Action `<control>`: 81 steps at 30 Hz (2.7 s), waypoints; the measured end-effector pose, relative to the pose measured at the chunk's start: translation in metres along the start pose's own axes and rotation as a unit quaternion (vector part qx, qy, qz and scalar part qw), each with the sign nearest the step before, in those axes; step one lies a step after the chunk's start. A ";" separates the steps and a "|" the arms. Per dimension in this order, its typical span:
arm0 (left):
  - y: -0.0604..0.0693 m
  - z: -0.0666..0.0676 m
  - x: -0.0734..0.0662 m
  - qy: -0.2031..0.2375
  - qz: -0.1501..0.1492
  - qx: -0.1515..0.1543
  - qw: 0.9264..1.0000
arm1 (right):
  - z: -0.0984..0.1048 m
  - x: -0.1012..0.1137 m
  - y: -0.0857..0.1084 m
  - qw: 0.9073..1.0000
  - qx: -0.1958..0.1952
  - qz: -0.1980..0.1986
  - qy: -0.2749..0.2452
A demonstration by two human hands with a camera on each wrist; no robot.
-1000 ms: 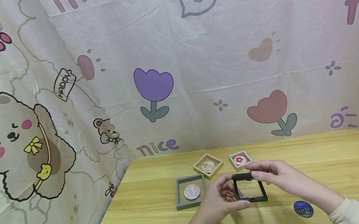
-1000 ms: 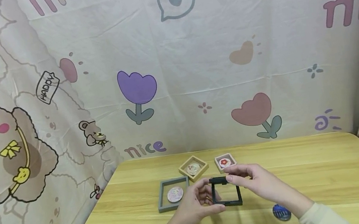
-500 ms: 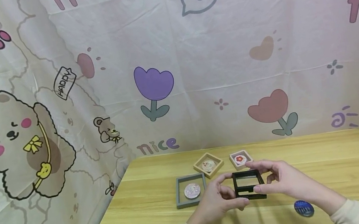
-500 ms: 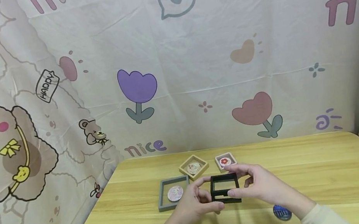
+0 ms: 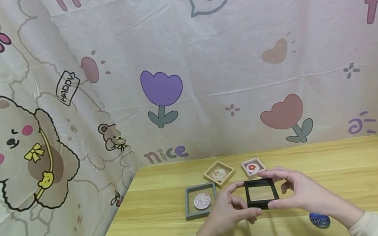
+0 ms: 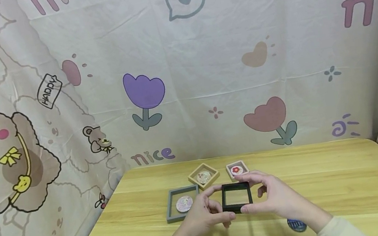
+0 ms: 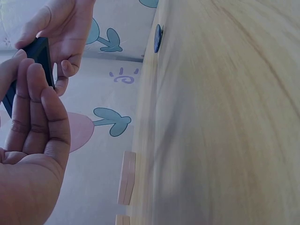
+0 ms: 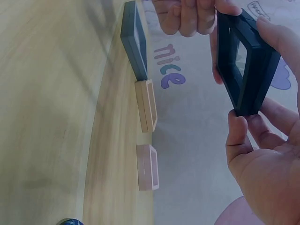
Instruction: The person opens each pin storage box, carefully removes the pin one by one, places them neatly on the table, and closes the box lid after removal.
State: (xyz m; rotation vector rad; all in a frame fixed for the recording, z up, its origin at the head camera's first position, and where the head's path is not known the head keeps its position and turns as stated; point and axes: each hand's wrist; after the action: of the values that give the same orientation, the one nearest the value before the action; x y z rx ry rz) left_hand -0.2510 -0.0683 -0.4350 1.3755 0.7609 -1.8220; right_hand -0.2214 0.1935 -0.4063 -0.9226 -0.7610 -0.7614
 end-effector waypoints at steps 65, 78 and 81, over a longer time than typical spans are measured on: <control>0.001 0.001 -0.005 0.027 -0.056 0.077 0.995 | 0.004 -0.012 0.016 0.993 0.046 -0.052 -0.096; 0.004 0.001 -0.006 0.019 -0.048 0.078 0.996 | 0.004 -0.012 0.018 0.993 0.050 -0.047 -0.094; 0.004 0.001 -0.005 0.015 -0.049 0.080 0.995 | 0.003 -0.013 0.018 0.993 0.053 -0.048 -0.097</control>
State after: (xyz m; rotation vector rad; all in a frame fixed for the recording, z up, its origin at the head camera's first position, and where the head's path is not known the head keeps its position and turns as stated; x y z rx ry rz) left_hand -0.2473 -0.0707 -0.4297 1.4934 0.7232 -1.9786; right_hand -0.2136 0.2066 -0.4229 -0.8780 -1.0134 -0.7143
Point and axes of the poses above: each hand's wrist, its own y-axis away from the middle knuckle, its own z-axis out of the back of the hand, x = y × z, and after that the axes turned 10 degrees about -y, right-handed
